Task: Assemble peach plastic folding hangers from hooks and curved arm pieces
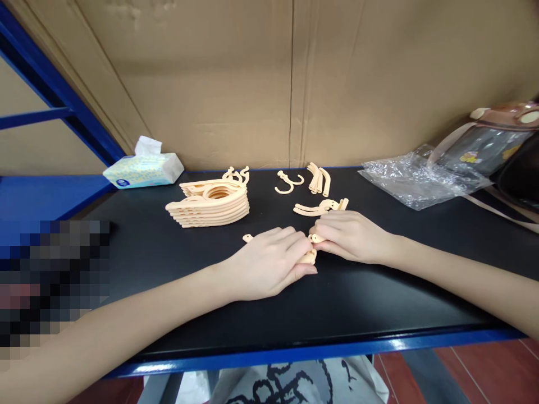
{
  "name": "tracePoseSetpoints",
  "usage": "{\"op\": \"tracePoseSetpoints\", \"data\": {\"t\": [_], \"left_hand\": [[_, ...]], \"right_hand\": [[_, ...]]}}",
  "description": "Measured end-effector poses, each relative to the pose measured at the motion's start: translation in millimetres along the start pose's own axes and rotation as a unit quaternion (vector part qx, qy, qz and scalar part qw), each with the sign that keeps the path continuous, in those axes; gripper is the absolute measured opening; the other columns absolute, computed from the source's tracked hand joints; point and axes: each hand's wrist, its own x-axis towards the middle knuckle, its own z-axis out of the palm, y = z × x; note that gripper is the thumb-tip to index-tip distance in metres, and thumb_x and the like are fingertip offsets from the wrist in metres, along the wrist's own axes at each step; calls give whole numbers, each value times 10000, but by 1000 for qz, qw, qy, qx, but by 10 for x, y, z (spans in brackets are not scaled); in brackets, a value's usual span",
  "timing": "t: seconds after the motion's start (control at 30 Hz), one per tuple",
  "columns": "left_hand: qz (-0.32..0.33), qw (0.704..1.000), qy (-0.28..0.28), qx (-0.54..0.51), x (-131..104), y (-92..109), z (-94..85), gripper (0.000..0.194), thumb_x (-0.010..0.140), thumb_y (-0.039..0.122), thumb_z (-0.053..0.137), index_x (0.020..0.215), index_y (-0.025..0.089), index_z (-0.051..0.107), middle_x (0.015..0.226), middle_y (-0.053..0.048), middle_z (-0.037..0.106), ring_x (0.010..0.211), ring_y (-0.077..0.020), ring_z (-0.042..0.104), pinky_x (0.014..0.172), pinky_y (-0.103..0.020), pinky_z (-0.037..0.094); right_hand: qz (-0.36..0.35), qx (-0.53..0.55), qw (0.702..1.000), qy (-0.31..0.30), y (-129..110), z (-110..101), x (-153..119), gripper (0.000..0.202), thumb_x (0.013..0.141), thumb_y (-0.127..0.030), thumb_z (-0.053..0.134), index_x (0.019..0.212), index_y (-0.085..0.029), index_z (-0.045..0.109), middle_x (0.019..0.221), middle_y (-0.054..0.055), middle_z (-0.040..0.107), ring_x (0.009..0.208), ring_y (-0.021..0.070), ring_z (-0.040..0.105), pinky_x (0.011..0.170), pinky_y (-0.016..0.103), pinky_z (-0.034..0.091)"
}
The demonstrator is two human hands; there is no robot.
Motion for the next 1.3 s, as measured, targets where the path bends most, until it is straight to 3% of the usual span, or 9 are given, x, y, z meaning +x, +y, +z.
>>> {"op": "tracePoseSetpoints", "data": {"t": [0.43, 0.63, 1.3], "left_hand": [[-54, 998, 10, -18, 0, -57, 8, 261, 989, 272, 279, 980, 142, 505, 1033, -82, 554, 1000, -216, 447, 891, -365, 357], [-90, 994, 9, -55, -1, -67, 0, 237, 989, 271, 277, 976, 147, 478, 1047, -83, 544, 987, -209, 453, 861, -358, 386], [-85, 994, -10, -65, -1, -64, -15, 221, 985, 299, 297, 1010, 162, 469, 1061, -79, 542, 1001, -211, 456, 862, -361, 392]], "right_hand": [[36, 17, 999, -27, 33, -19, 15, 338, 961, -359, 340, 765, -167, 538, 699, 8, 571, 647, 119, 496, 620, 234, 357], [22, -13, 999, -41, 24, -21, 12, 367, 957, -383, 340, 740, -168, 545, 683, 10, 557, 639, 124, 485, 610, 239, 342], [17, 2, 998, -55, 18, -30, -4, 345, 957, -373, 340, 753, -172, 531, 682, 1, 534, 632, 114, 470, 611, 236, 343]]}}
